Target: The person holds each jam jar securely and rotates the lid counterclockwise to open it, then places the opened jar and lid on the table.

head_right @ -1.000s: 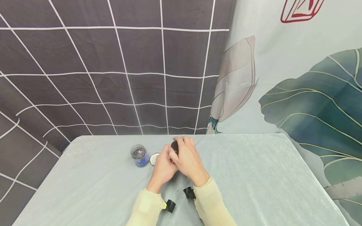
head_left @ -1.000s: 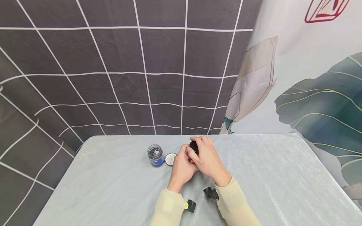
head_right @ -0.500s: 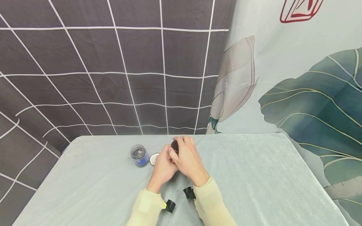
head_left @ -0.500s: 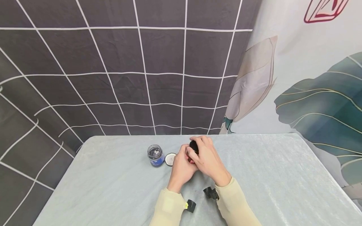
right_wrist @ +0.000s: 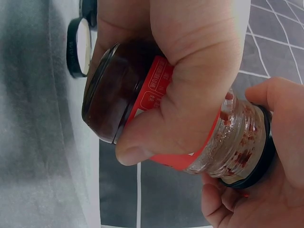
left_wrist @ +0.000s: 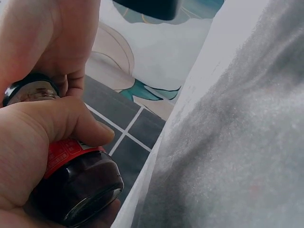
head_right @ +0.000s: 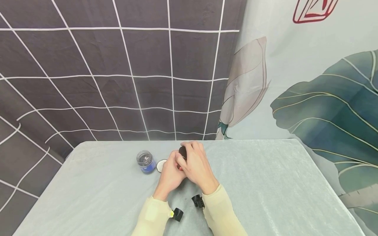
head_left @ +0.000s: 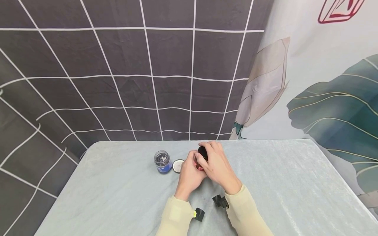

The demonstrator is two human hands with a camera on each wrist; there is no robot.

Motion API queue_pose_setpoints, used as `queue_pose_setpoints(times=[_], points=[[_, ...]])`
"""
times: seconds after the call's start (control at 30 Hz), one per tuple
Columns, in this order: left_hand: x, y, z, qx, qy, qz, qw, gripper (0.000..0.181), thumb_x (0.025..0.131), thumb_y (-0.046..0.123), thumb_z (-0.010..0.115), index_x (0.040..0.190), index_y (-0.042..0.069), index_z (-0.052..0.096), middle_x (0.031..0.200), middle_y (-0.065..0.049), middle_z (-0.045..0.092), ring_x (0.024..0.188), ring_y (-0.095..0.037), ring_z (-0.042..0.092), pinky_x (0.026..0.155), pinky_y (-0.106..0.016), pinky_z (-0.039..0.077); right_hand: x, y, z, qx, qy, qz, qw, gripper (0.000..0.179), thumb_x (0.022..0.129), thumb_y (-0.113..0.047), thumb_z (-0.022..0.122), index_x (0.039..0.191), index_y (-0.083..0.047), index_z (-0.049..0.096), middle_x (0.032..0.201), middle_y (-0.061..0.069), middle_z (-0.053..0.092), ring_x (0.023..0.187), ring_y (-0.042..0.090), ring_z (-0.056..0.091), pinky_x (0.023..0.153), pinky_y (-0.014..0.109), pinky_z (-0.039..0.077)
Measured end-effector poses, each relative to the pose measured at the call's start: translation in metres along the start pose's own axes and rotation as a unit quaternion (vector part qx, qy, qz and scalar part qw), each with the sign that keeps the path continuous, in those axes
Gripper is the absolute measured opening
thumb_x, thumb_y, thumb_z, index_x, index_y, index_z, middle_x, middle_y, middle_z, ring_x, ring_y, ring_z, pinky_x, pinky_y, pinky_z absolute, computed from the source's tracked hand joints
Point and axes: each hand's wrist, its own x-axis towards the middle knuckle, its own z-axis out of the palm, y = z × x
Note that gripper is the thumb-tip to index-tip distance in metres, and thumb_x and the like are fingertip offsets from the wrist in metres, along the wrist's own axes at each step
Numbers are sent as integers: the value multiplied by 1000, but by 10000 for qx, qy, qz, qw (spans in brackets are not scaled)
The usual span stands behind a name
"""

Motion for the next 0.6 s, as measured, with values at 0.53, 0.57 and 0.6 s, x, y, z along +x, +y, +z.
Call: queue_pose_setpoints(times=[0.53, 0.57, 0.6], points=[[0, -1, 1, 1, 94, 106, 9999, 50, 71, 13, 81, 115, 12, 57, 78, 5, 58, 68, -10, 53, 62, -27, 45, 0, -1, 0, 9, 39, -19, 10000, 36, 97, -26, 63, 123, -2, 65, 116, 13, 62, 111, 33, 50, 94, 45, 45], [0, -1, 1, -7, 75, 76, 9999, 50, 72, 14, 81, 116, 12, 57, 78, 5, 58, 68, -10, 53, 63, -27, 45, 0, -1, 0, 9, 49, -27, 10000, 36, 97, -26, 62, 124, -2, 65, 117, 13, 62, 111, 33, 50, 94, 46, 45], [0, -1, 1, -4, 62, 47, 10000, 50, 72, 15, 81, 116, 13, 57, 78, 5, 58, 68, -10, 53, 63, -26, 45, 0, -1, 0, 10, 59, -29, 10000, 36, 97, -26, 62, 124, -1, 65, 117, 13, 62, 111, 33, 50, 94, 45, 45]])
